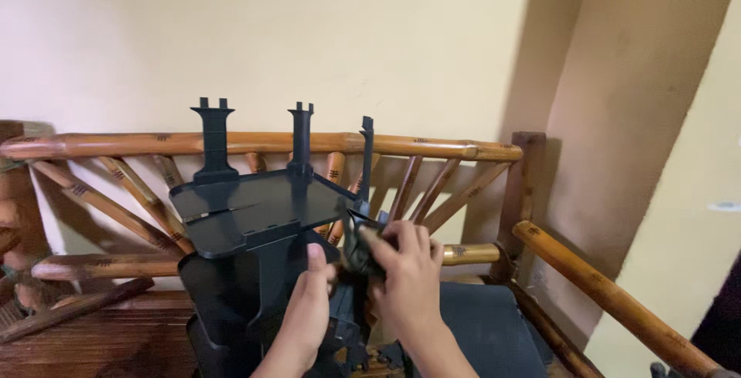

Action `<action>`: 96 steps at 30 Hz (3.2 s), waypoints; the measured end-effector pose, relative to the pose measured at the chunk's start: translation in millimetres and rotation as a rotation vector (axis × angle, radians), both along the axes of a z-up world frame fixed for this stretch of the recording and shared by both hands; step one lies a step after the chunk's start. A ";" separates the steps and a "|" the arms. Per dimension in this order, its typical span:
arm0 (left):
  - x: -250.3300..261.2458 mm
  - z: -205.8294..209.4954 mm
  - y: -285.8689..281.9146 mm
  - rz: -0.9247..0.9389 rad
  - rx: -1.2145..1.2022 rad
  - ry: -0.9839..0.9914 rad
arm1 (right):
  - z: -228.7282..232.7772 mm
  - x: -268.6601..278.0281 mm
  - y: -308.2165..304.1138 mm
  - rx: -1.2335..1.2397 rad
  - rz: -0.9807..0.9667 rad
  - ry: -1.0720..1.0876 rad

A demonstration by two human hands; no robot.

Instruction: The person wipes black plastic furniture parts with a cloth and then attaches them to a standing frame. The person handles several small plastic components and a larger tray-like part, cleaning each before fitting them into place on the frame.

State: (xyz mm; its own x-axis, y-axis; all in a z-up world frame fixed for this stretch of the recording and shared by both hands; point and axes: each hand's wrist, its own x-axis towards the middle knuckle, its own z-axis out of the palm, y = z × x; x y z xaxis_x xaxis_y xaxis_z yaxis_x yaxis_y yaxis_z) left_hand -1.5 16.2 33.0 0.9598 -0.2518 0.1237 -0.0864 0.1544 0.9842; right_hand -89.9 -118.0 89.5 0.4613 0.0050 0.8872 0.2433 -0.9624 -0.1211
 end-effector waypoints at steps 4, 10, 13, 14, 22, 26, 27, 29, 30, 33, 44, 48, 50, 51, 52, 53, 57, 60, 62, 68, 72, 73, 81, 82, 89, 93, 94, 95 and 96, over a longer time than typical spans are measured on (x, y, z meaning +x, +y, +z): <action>1.7 14.5 9.4 -0.085 -0.181 -0.082 | -8.3 -8.2 12.2 -0.122 0.150 0.063; 0.5 27.5 10.4 0.058 -0.104 -0.081 | -17.1 -17.3 15.8 -0.197 0.313 0.145; -0.2 26.6 4.9 0.040 -0.090 -0.195 | -15.1 -22.1 9.7 -0.171 0.307 0.244; -0.4 24.4 4.6 0.036 -0.078 -0.270 | -15.2 -23.0 7.8 -0.178 0.314 0.239; 11.4 9.9 8.3 -0.055 -0.203 -0.017 | -52.9 -3.6 -38.1 -0.123 0.167 0.424; 21.0 7.6 21.6 -0.050 -0.056 0.001 | -72.7 20.3 -84.4 0.614 0.285 0.487; 20.8 7.3 20.6 -0.055 0.053 -0.145 | -71.0 25.4 -97.6 1.019 0.305 0.456; 14.1 3.5 16.8 -0.062 0.272 -0.428 | -74.0 28.0 -110.9 1.607 0.403 0.364; 10.3 5.4 14.5 -0.048 0.348 -0.472 | -73.4 25.0 -115.6 1.788 0.495 0.301; -7.8 18.7 11.2 0.044 0.502 -0.611 | -69.7 11.7 -113.4 1.986 0.851 0.176; -61.4 64.9 -2.8 0.064 0.898 -0.608 | -23.9 -6.4 -60.6 0.634 0.506 0.165; -62.3 63.5 -1.6 0.011 0.774 -0.601 | 3.3 -10.5 -47.0 0.196 0.089 0.055; -53.8 63.0 9.2 -0.124 0.923 -0.428 | 17.7 -12.6 -50.4 0.130 0.159 0.101; -49.5 61.0 12.5 -0.176 0.799 -0.500 | 24.3 -14.3 -55.4 0.162 0.250 0.179; -44.6 58.4 17.0 -0.227 0.670 -0.565 | 27.9 -15.1 -58.4 0.192 0.341 0.261; -40.5 54.1 18.0 -0.276 0.539 -0.627 | 28.0 -13.6 -58.1 0.243 0.422 0.290; -29.6 31.6 1.4 -0.349 0.377 -0.698 | 20.0 6.9 -61.3 0.448 0.452 0.285; -30.5 22.7 -10.4 -0.278 0.294 -0.805 | 8.1 34.5 -66.3 0.552 0.432 0.167; -36.3 21.8 -14.7 -0.336 0.390 -0.358 | -3.6 51.1 -71.6 0.709 0.531 0.157; -49.8 25.0 -25.2 -0.310 0.263 -0.278 | -43.0 97.0 -92.7 1.258 0.515 0.207; -44.5 11.0 -34.9 -0.238 0.372 -0.242 | -58.0 114.9 -105.6 1.686 0.425 -0.004; -42.1 6.1 -37.4 -0.255 0.286 -0.268 | -57.2 114.9 -107.1 1.833 0.405 -0.090; -4.4 -10.6 -25.1 -0.317 -0.003 0.074 | -20.7 45.6 -71.7 1.314 0.678 0.211; -3.7 -10.9 -25.8 -0.333 0.021 -0.071 | -17.0 41.5 -60.8 1.149 0.606 0.246; -18.4 -2.4 -23.7 -0.099 0.206 -0.353 | -36.8 31.5 -8.1 0.314 0.280 -0.121; -17.9 3.9 -44.1 0.028 0.156 -0.398 | -51.8 47.5 -1.2 0.689 0.450 -0.261; -16.6 2.6 -49.3 0.085 0.153 -0.508 | -56.1 52.1 0.0 0.840 0.496 -0.265; -15.5 -0.7 -52.7 0.143 0.150 -0.617 | -59.9 56.4 -0.7 0.955 0.501 -0.202; -12.4 -3.0 -54.8 0.120 0.110 -0.566 | -62.1 62.2 -1.7 1.068 0.507 -0.139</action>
